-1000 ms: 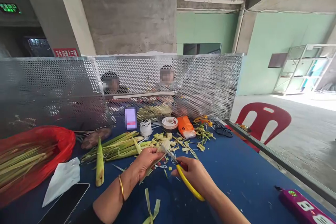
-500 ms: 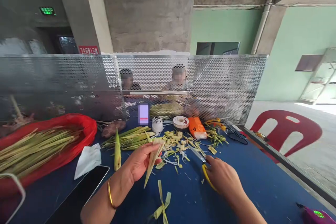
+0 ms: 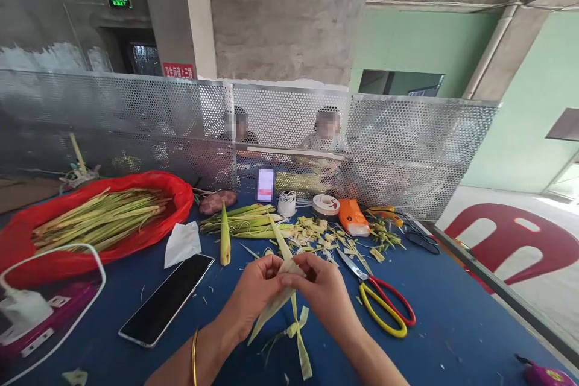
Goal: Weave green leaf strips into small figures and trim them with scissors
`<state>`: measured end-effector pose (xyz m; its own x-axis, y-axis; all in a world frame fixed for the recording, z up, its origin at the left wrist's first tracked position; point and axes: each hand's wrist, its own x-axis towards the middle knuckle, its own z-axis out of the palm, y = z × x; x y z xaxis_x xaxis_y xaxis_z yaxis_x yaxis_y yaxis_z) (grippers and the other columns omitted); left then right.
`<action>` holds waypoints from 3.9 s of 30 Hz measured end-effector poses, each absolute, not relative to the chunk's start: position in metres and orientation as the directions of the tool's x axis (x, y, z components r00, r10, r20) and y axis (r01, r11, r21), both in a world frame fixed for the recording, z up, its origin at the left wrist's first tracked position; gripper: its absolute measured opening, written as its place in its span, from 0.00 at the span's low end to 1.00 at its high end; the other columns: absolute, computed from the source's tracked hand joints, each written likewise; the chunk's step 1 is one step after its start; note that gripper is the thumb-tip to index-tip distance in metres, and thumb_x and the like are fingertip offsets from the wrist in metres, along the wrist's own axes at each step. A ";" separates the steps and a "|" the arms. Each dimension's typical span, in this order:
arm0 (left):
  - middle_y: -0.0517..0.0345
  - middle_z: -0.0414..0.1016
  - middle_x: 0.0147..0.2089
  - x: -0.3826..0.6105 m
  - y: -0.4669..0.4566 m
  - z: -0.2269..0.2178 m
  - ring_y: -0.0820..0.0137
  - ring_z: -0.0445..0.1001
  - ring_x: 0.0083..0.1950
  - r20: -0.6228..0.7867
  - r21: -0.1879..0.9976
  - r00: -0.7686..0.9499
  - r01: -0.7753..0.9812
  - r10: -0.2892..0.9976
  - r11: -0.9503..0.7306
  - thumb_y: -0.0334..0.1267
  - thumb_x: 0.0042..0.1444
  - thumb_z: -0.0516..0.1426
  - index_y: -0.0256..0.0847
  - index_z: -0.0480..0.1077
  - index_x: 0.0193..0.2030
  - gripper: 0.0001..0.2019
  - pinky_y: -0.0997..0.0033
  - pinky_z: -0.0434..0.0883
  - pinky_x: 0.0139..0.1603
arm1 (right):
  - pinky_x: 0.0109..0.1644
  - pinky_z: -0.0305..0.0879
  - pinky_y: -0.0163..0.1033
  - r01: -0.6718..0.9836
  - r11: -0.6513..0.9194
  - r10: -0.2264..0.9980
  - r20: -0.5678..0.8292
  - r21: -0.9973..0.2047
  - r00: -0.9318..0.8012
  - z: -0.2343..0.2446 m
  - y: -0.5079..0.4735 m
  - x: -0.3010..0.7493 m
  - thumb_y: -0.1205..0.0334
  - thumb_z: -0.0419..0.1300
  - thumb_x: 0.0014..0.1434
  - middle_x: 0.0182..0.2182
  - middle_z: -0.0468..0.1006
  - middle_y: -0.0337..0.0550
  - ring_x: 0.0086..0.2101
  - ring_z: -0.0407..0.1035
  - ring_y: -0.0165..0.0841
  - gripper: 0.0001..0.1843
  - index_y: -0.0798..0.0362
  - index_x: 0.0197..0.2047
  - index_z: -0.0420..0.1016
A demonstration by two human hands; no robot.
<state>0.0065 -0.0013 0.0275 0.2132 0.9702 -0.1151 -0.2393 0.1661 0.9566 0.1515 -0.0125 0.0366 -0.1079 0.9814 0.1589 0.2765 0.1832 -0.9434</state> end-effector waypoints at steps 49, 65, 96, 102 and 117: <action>0.62 0.68 0.27 -0.013 0.013 0.025 0.76 0.59 0.25 -0.302 0.952 0.269 0.125 0.915 0.278 0.45 0.47 0.60 0.38 0.72 0.37 0.14 0.75 0.52 0.24 | 0.38 0.66 0.39 0.575 0.495 0.842 0.522 -0.651 -0.134 0.023 -0.014 0.189 0.60 0.59 0.61 0.31 0.74 0.43 0.34 0.70 0.36 0.07 0.50 0.33 0.78; 0.57 0.78 0.27 -0.003 0.004 0.016 0.67 0.72 0.30 0.034 0.917 0.323 0.365 0.946 -0.157 0.49 0.55 0.55 0.39 0.80 0.32 0.17 0.73 0.61 0.30 | 0.36 0.62 0.39 0.511 0.286 0.955 0.287 -0.811 -0.079 0.022 -0.013 0.180 0.57 0.61 0.55 0.30 0.76 0.40 0.31 0.67 0.35 0.12 0.51 0.41 0.79; 0.58 0.74 0.22 0.007 -0.003 0.021 0.69 0.70 0.24 -0.120 0.990 0.220 0.099 0.968 0.100 0.48 0.46 0.61 0.37 0.77 0.29 0.14 0.71 0.66 0.29 | 0.34 0.62 0.37 -0.058 0.041 0.998 0.038 -0.998 0.043 0.015 -0.009 0.169 0.43 0.67 0.48 0.23 0.74 0.40 0.27 0.65 0.32 0.21 0.55 0.28 0.78; 0.57 0.77 0.26 0.007 -0.008 0.026 0.74 0.68 0.21 -0.175 0.982 0.330 0.131 0.928 0.138 0.46 0.47 0.61 0.37 0.76 0.26 0.13 0.72 0.65 0.28 | 0.32 0.61 0.36 -0.139 0.062 0.979 0.032 -0.988 0.203 0.013 -0.009 0.172 0.47 0.70 0.45 0.20 0.72 0.39 0.25 0.62 0.30 0.18 0.55 0.24 0.78; 0.53 0.80 0.39 -0.001 0.002 0.018 0.64 0.76 0.39 0.090 0.932 0.136 0.339 0.987 -0.131 0.44 0.46 0.63 0.42 0.78 0.39 0.14 0.69 0.69 0.39 | 0.32 0.65 0.38 0.112 0.324 0.807 0.336 -0.939 0.486 0.025 -0.013 0.185 0.50 0.66 0.52 0.24 0.76 0.41 0.27 0.68 0.34 0.14 0.53 0.27 0.79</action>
<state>-0.0011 0.0022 0.0180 0.1365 0.9866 0.0896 0.3387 -0.1315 0.9317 0.1850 -0.0125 0.0249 0.4855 0.8071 0.3360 0.1123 0.3237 -0.9395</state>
